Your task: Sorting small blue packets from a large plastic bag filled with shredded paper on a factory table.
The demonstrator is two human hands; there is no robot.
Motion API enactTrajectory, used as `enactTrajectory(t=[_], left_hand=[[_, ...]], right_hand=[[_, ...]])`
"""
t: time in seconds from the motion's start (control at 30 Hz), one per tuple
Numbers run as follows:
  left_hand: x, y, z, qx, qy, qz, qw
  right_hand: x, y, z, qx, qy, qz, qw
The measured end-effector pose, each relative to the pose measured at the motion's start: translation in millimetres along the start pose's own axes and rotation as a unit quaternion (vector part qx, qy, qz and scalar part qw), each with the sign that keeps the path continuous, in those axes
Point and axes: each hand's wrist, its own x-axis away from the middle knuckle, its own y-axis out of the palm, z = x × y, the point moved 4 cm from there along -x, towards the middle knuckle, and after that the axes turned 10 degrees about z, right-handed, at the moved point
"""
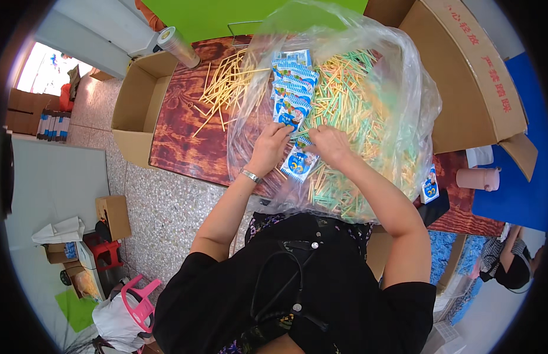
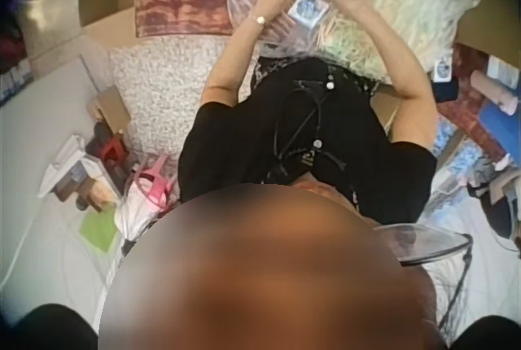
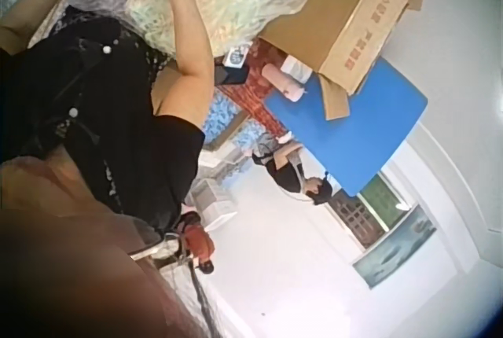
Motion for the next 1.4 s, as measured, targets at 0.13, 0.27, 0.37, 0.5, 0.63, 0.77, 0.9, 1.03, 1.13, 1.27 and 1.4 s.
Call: enactTrajectory(t=[0.13, 0.27, 0.37, 0.5, 0.63, 0.77, 0.9, 1.03, 1.13, 1.27, 1.4], left_hand=[[2, -4, 0, 0.005, 0.007, 0.022, 1.000], [-2, -13, 18, 0.003, 0.027, 0.039, 0.999], [-5, -19, 33, 0.022, 0.051, 0.034, 0.998], [-4, -17, 27, 0.016, 0.053, 0.056, 0.997], [-12, -14, 23, 0.193, -0.138, 0.005, 0.971], [-23, -13, 32, 0.280, -0.190, -0.008, 0.941], [-34, -13, 29, 0.232, -0.252, -0.086, 0.936], [-46, -13, 27, 0.245, -0.236, -0.004, 0.940], [-36, 2, 2, 0.284, -0.243, 0.003, 0.928], [-41, 8, 15, 0.313, -0.252, -0.034, 0.915], [-32, 9, 12, 0.294, -0.281, -0.054, 0.912]], right_hand=[[3, -4, 2, -0.020, -0.053, 0.055, 0.997], [10, -18, 2, 0.055, -0.122, 0.152, 0.979], [12, -31, 0, 0.061, -0.127, 0.183, 0.973], [6, -52, -6, 0.002, -0.144, 0.206, 0.968], [-9, -80, -1, -0.266, -0.050, 0.185, 0.945], [-21, -80, -4, -0.295, -0.075, 0.134, 0.943], [-24, -97, -6, -0.282, -0.125, 0.135, 0.942], [-34, -100, 8, -0.406, -0.114, 0.017, 0.906], [-77, -93, 72, -0.440, -0.041, 0.086, 0.893], [-128, -54, 221, -0.070, 0.184, 0.059, 0.979], [-154, -30, 254, 0.015, 0.180, -0.005, 0.984]])
